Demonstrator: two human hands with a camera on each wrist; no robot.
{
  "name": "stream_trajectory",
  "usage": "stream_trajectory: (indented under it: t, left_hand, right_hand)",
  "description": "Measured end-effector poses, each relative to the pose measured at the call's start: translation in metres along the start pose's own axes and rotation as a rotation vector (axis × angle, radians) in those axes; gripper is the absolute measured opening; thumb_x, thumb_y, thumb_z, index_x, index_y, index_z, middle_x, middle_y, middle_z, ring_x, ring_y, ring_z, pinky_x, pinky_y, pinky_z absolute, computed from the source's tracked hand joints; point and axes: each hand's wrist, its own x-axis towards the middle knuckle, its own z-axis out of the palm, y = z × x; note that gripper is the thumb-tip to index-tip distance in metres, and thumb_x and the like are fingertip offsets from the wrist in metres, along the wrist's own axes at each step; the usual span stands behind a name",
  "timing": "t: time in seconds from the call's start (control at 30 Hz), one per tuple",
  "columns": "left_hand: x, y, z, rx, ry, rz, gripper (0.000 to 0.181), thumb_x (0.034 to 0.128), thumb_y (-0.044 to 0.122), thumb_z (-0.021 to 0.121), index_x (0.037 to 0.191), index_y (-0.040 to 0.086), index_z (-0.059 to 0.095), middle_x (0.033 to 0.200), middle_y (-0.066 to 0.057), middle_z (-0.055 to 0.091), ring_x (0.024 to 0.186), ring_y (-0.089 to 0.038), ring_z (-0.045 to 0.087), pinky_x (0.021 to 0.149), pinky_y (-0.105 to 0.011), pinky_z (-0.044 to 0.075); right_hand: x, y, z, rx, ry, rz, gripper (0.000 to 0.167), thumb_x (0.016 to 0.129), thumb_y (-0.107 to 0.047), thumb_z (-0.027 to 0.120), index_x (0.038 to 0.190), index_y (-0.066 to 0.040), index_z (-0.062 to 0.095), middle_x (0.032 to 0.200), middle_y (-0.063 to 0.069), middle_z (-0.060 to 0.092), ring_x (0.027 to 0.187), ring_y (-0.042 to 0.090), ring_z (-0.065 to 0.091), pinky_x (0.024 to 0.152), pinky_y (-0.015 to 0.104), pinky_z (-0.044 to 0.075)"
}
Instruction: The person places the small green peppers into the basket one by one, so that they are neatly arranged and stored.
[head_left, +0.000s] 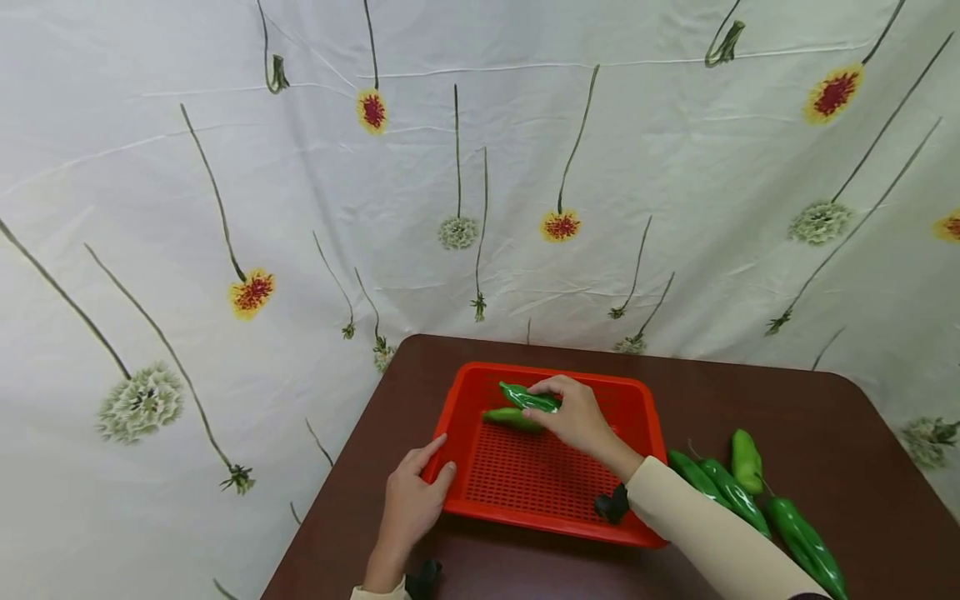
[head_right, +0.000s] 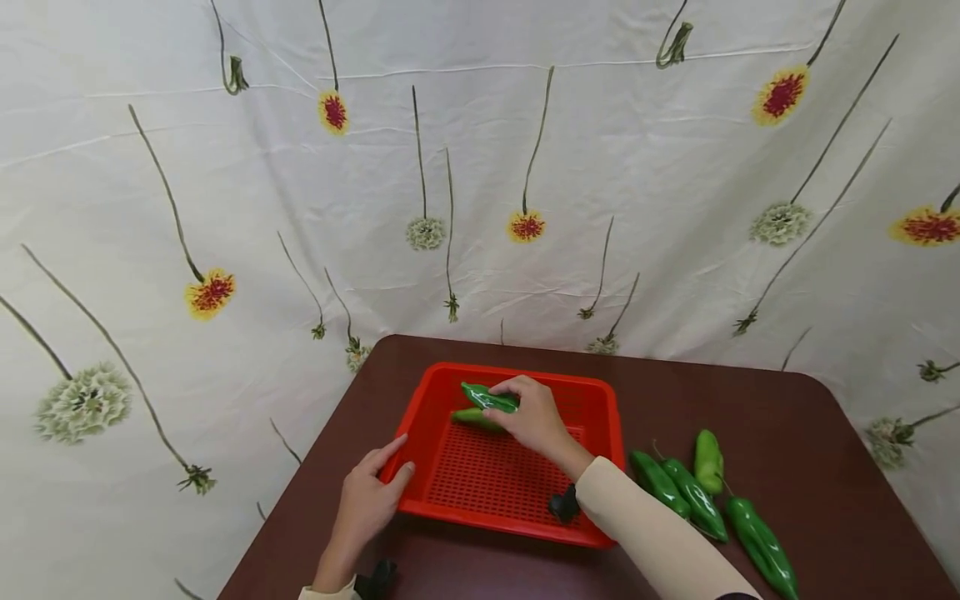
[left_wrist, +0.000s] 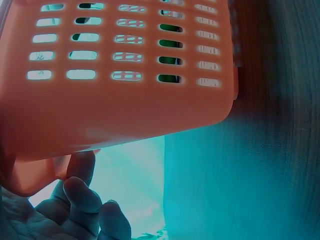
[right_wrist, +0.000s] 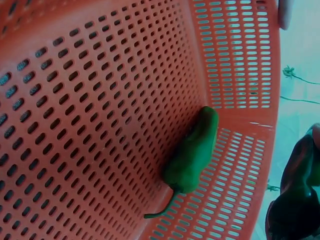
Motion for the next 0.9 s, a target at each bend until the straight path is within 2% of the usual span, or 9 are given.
stream_trajectory:
  t: [0.23, 0.5, 0.9]
  left_hand:
    - [0.000, 0.000, 0.001, -0.009, 0.008, 0.003, 0.046, 0.0889, 0.022, 0.076, 0.133, 0.029, 0.067, 0.114, 0.000, 0.069, 0.096, -0.016, 0.064, 0.079, -0.032, 0.053]
    - [-0.001, -0.003, 0.003, -0.032, 0.003, 0.023, 0.046, 0.0882, 0.020, 0.077, 0.133, 0.027, 0.068, 0.112, 0.001, 0.070, 0.092, -0.014, 0.065, 0.074, -0.026, 0.053]
    - [-0.001, -0.002, 0.000, -0.028, 0.024, 0.016, 0.044, 0.0890, 0.020, 0.076, 0.132, 0.030, 0.068, 0.111, 0.003, 0.070, 0.095, -0.013, 0.065, 0.077, -0.026, 0.053]
  right_hand:
    - [0.006, 0.009, 0.012, 0.013, -0.050, -0.014, 0.031, 0.079, -0.027, 0.086, 0.109, -0.024, 0.076, 0.115, -0.002, 0.070, 0.096, 0.015, 0.064, 0.080, 0.033, 0.055]
    - [0.005, 0.016, 0.022, -0.010, -0.065, -0.019, 0.030, 0.079, -0.027, 0.086, 0.107, -0.023, 0.077, 0.114, -0.002, 0.070, 0.095, 0.014, 0.064, 0.079, 0.034, 0.054]
    - [0.009, 0.023, 0.037, 0.006, -0.124, 0.009, 0.029, 0.081, -0.021, 0.084, 0.108, -0.021, 0.076, 0.116, 0.002, 0.070, 0.099, 0.018, 0.065, 0.086, 0.039, 0.055]
